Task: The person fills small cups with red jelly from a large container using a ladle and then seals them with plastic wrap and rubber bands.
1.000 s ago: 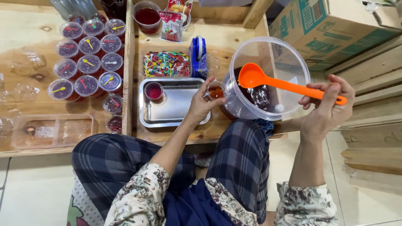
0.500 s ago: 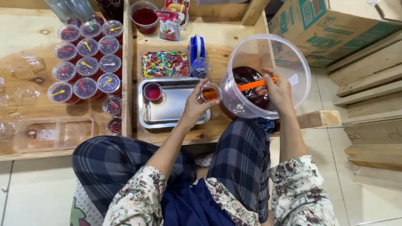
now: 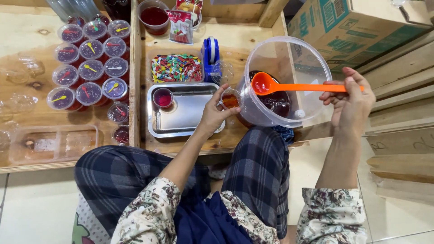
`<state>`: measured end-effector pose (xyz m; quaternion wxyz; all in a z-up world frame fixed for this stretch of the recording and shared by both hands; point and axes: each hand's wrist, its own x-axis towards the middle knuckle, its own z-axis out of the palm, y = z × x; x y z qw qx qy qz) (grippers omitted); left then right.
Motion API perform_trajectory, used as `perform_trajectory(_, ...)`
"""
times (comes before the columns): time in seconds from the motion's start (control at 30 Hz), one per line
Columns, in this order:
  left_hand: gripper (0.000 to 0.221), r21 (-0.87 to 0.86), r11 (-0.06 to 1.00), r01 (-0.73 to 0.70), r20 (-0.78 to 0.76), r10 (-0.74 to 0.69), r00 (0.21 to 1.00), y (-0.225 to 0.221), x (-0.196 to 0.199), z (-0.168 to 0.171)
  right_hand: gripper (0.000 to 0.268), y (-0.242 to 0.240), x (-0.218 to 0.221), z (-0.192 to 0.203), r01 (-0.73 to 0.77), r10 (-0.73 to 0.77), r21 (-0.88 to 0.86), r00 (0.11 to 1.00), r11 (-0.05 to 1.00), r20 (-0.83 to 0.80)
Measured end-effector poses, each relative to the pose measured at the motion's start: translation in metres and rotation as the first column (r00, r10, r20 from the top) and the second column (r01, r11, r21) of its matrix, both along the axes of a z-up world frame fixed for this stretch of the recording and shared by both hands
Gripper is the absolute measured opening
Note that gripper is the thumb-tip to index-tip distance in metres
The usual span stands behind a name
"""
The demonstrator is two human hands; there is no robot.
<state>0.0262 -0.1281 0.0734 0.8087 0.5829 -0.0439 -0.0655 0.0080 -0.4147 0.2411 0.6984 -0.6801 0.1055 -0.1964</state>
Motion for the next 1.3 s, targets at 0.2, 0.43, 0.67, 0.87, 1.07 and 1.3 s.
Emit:
perform_trajectory(0.2,0.088,-0.020,1.000,0.005,0.041,-0.004,0.999,-0.002,0.002,0.008,0.029,0.021,-0.016,0.034,0.010,-0.009,-0.002,0.999,1.000,0.049)
perform_trajectory(0.43,0.090,0.028,0.999,-0.020,0.049,0.019,0.999,0.008,0.003,0.010,0.031,0.059,-0.025,0.034,-0.127,0.133,-0.076,0.988,0.989,0.082)
perform_trajectory(0.67,0.086,0.071,0.996,-0.054,0.091,0.047,0.995,0.039,0.000,0.009,0.032,0.101,-0.044,0.023,-0.231,0.276,-0.303,0.954,0.925,0.115)
perform_trajectory(0.87,0.091,-0.010,0.995,-0.104,0.004,0.104,0.995,0.064,0.002,-0.010,0.029,0.125,-0.047,-0.008,-0.251,0.415,-0.493,0.873,0.833,0.257)
perform_trajectory(1.07,0.096,-0.080,0.986,-0.146,-0.045,0.142,0.989,0.086,0.006,-0.028,0.028,0.148,-0.054,-0.034,-0.171,0.519,-0.651,0.760,0.739,0.391)
perform_trajectory(1.3,0.098,-0.086,0.986,-0.140,-0.093,0.132,0.987,0.100,0.007,-0.040,0.026,0.173,-0.058,-0.050,0.060,0.666,-0.851,0.595,0.522,0.450)
